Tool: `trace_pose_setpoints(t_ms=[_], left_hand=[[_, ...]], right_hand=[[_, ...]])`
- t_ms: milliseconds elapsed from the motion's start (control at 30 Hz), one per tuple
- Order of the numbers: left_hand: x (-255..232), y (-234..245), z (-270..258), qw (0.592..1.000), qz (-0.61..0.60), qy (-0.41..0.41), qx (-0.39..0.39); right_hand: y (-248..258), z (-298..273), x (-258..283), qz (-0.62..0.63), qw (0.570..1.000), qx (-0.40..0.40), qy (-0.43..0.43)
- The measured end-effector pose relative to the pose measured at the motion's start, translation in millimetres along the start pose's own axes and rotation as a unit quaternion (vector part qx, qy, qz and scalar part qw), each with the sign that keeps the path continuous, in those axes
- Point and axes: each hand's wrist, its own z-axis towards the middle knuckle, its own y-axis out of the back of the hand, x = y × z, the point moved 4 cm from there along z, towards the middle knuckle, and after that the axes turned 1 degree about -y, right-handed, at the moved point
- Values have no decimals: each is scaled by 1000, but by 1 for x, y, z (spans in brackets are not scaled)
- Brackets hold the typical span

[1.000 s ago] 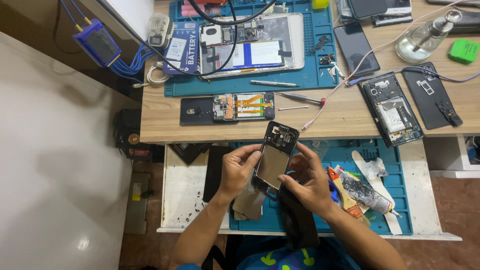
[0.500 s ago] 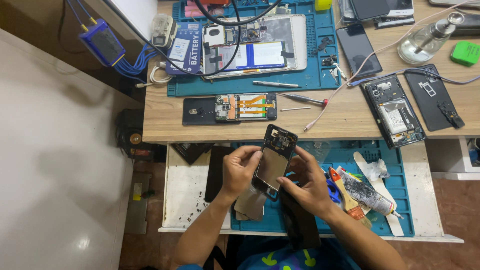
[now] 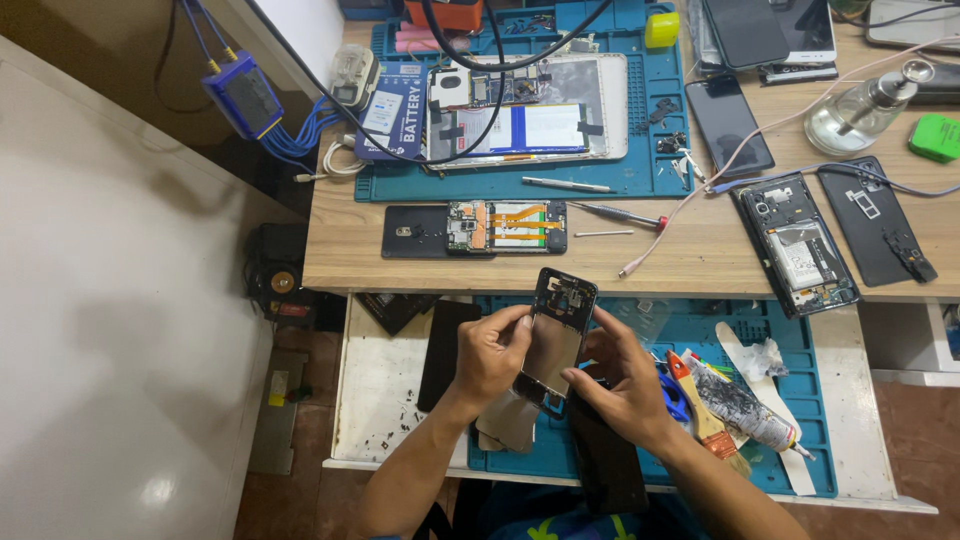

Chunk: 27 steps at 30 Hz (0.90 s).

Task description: The person disassembles a smartphone, separating the screen assembly from the back housing. They then retrieve a new battery from a drawer, peel off its protective film, and place it on the workbench alongside other tools and components.

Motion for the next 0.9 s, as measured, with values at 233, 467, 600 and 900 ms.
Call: trace_pose_setpoints(t_ms=[233,467,600,900], left_hand=[[-1,1,1,999,27,-18,14],[-7,4,4,998,54,-12,15],[-2,2,6,999,34,23,-14],[18,-2,4,954,-268,137,8]], right_hand=[[0,1,0,-9,1000,10,-4],[-2,-1,-4,-107,992,14,71],[-1,0,-16,-16,998,-12,61],[6,4,-23,146,986,-78,-34]])
